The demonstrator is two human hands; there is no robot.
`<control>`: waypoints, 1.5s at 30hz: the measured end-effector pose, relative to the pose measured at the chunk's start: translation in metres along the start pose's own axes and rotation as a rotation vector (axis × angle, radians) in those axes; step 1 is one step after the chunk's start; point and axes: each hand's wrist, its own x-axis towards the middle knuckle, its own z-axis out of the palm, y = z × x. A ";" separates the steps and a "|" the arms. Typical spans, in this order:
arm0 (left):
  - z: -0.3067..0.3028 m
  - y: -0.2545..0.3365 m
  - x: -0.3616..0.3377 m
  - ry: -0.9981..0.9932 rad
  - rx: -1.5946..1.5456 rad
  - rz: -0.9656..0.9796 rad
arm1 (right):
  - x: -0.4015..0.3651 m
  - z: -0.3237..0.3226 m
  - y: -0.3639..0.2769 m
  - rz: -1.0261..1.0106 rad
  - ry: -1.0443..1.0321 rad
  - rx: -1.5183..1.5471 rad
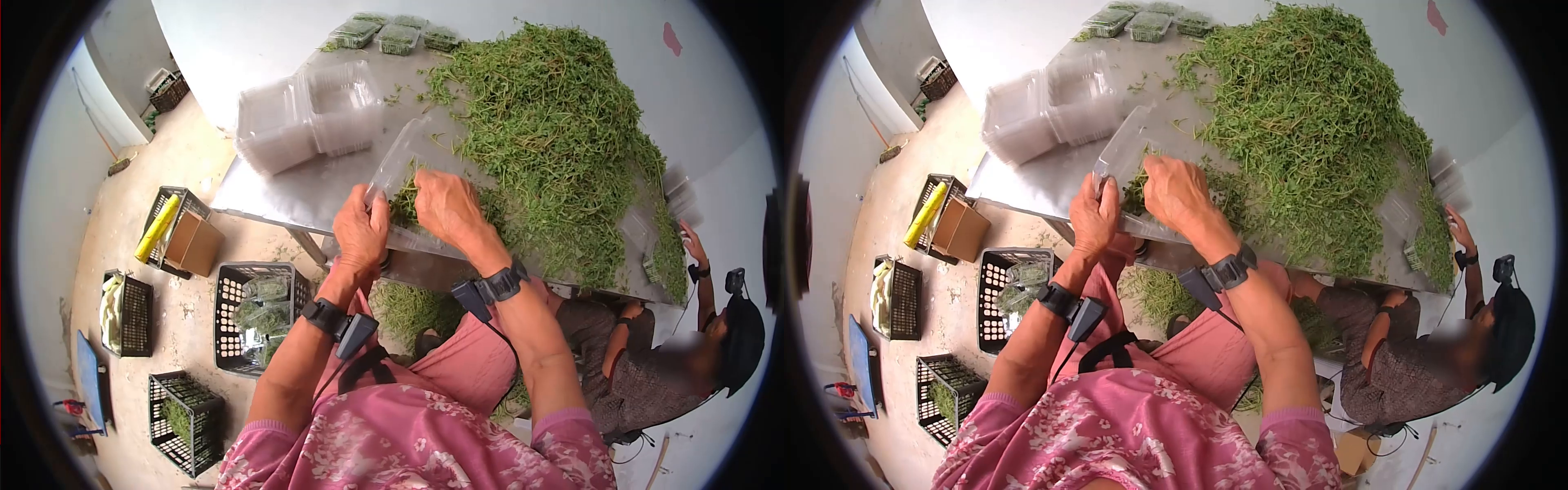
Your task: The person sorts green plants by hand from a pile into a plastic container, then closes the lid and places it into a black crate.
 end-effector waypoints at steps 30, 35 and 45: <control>0.009 -0.017 0.006 0.021 0.043 0.113 | -0.012 0.004 0.016 -0.128 0.198 0.251; 0.009 -0.015 0.005 0.046 0.074 0.116 | -0.009 0.006 0.013 -0.137 0.250 0.307; 0.008 -0.009 0.003 0.055 -0.028 0.105 | -0.008 0.003 0.015 -0.088 0.284 0.292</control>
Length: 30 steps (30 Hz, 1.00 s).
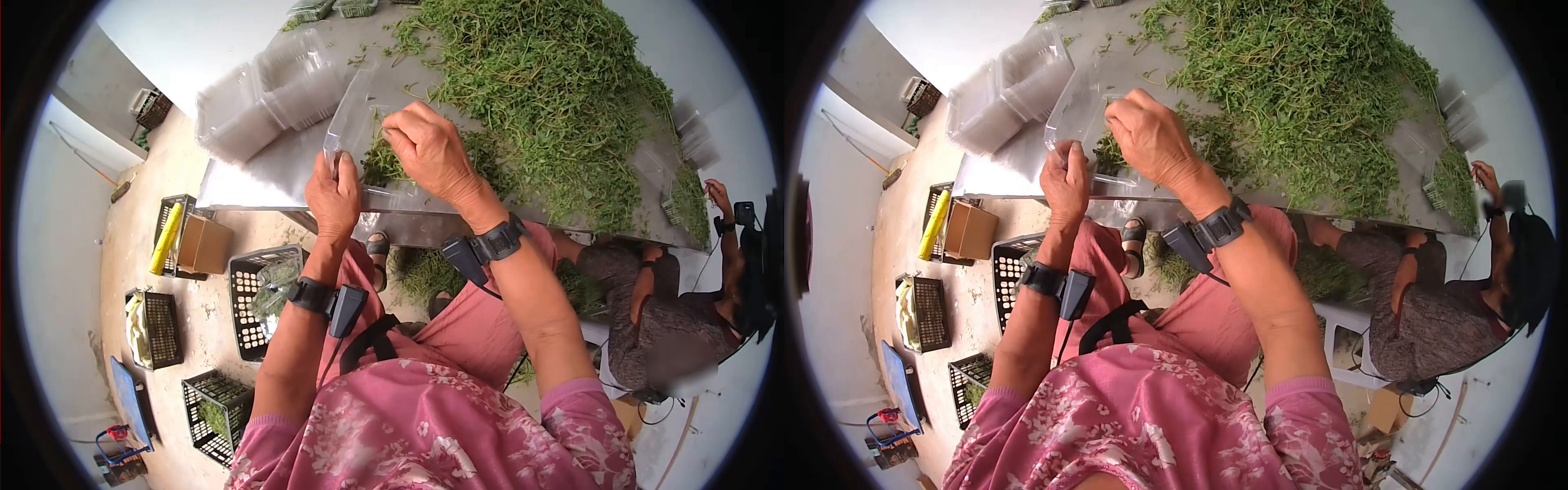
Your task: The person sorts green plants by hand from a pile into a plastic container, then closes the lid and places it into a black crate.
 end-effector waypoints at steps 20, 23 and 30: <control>-0.005 -0.003 -0.003 -0.044 0.046 -0.005 | 0.007 -0.016 -0.009 0.032 0.021 0.040; -0.006 0.007 -0.004 -0.015 -0.042 -0.055 | 0.011 -0.036 -0.004 0.169 0.049 -0.044; -0.006 0.004 -0.004 -0.052 -0.018 -0.128 | -0.001 -0.105 0.063 0.353 -0.054 -0.620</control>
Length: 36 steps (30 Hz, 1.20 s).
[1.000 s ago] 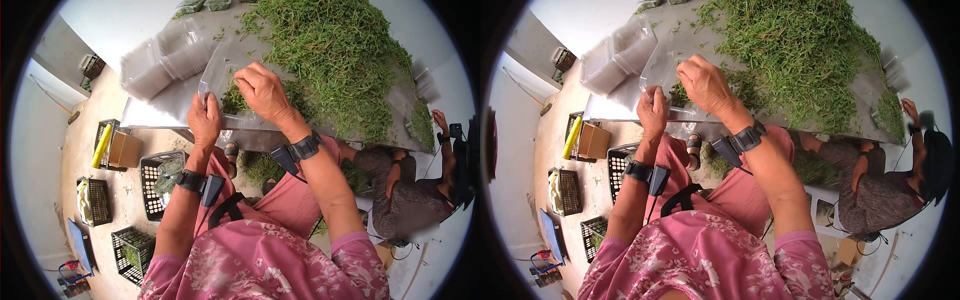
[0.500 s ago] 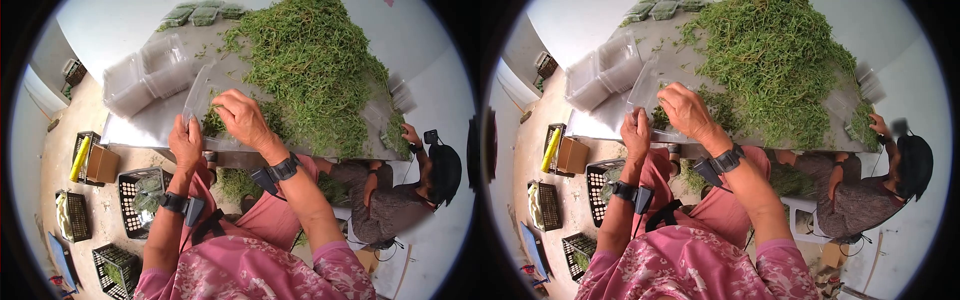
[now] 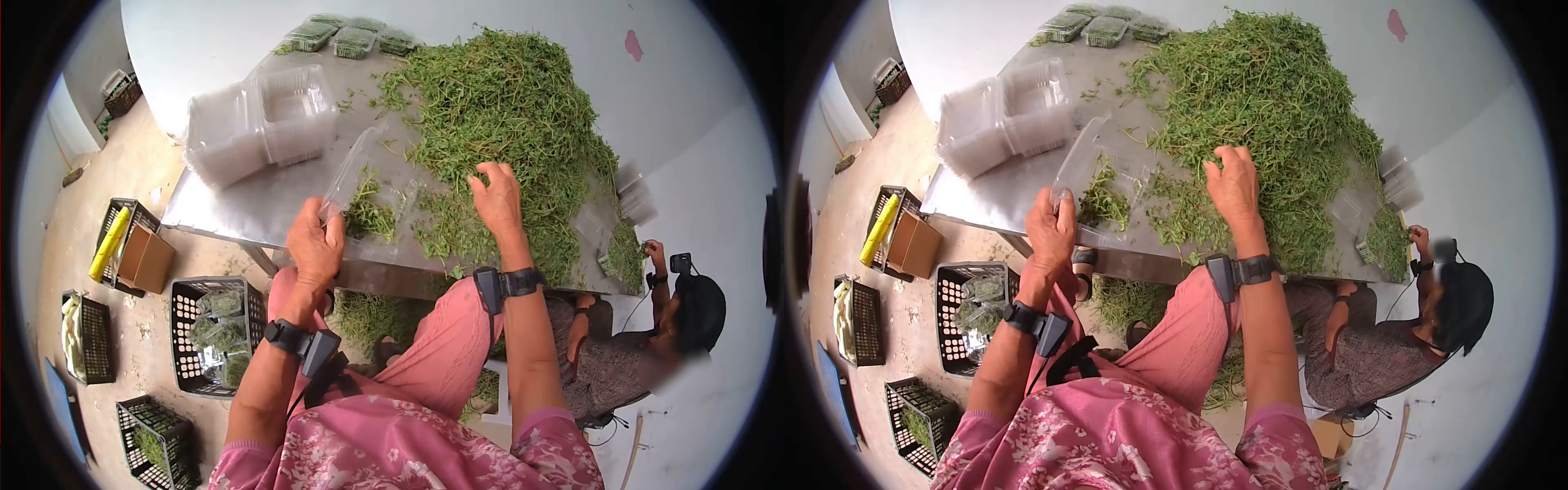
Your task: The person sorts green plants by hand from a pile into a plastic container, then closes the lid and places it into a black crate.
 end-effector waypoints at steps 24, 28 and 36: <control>-0.003 0.005 -0.001 0.048 0.013 0.082 | 0.034 -0.023 -0.009 0.150 -0.277 0.421; -0.005 0.006 0.000 0.037 -0.021 0.072 | 0.034 -0.039 -0.050 0.252 -0.271 0.665; -0.006 0.008 0.001 0.032 -0.010 0.053 | 0.043 -0.043 -0.084 0.340 -0.235 0.957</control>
